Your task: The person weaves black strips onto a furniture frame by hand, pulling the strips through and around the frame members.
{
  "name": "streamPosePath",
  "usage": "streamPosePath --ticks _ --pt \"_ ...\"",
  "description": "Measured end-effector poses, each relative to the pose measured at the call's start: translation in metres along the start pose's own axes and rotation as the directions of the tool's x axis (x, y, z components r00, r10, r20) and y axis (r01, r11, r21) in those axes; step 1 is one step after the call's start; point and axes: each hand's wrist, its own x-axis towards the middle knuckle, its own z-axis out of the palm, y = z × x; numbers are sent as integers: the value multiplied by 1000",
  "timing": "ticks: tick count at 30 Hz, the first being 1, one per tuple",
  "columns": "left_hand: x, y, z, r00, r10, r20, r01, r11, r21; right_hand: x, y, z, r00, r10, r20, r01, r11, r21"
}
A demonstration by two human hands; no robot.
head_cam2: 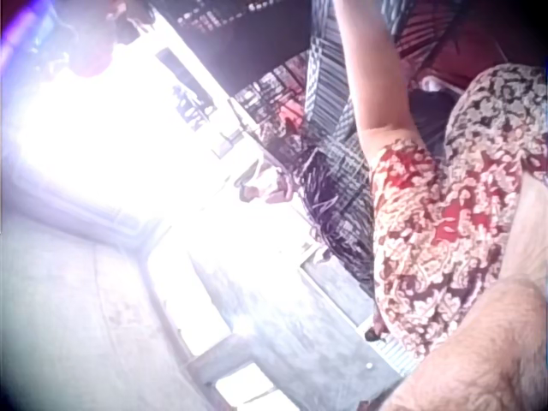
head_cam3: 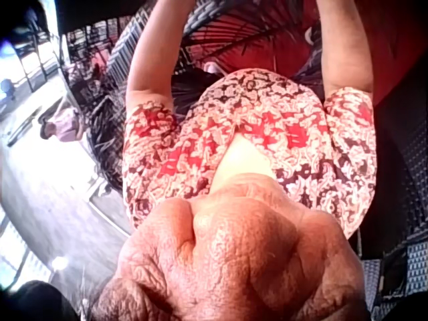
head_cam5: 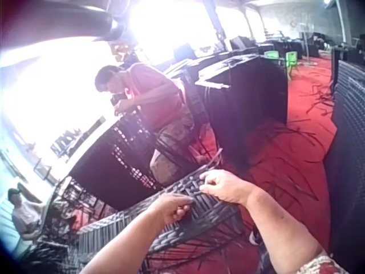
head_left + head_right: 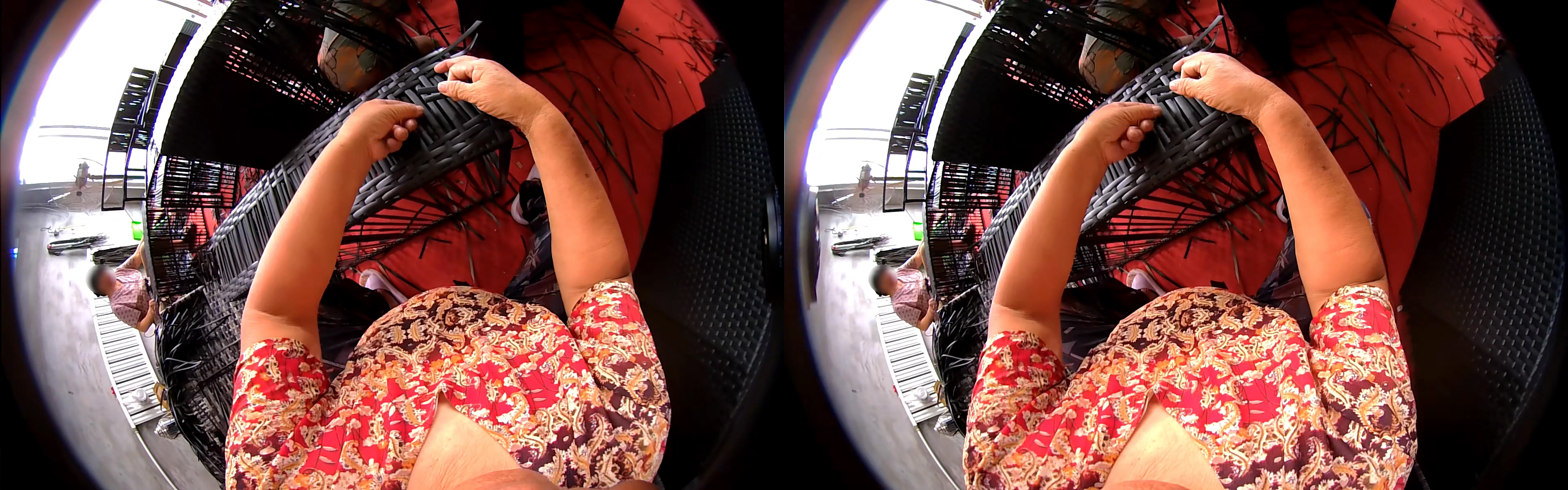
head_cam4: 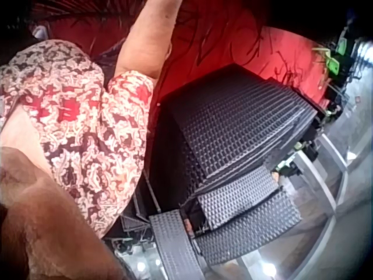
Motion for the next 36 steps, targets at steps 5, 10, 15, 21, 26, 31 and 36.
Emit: streamPosePath --ticks 5,10,15,21,26,31,36 --pt "5 1 8 988 135 -69 -93 900 426 1 -2 1 998 48 34 -49 998 26" --pt "11 6 14 977 171 -129 -76 840 537 6 5 2 999 39 32 -38 999 -38" --pt "6 5 18 973 157 -169 -65 889 453 6 5 5 999 35 5 -35 999 -39" --pt "15 -2 -2 998 56 -27 -53 995 89 11 8 4 997 53 49 -45 988 -148" --pt "7 -12 0 992 119 34 -117 991 -65 9 16 10 990 -121 -70 83 914 -397" --pt "5 -10 -2 988 127 90 -120 990 -80 5 13 14 994 -99 49 111 869 -483" --pt "-2 -12 2 981 175 86 -177 984 13 0 1 17 994 -13 112 72 837 -542"
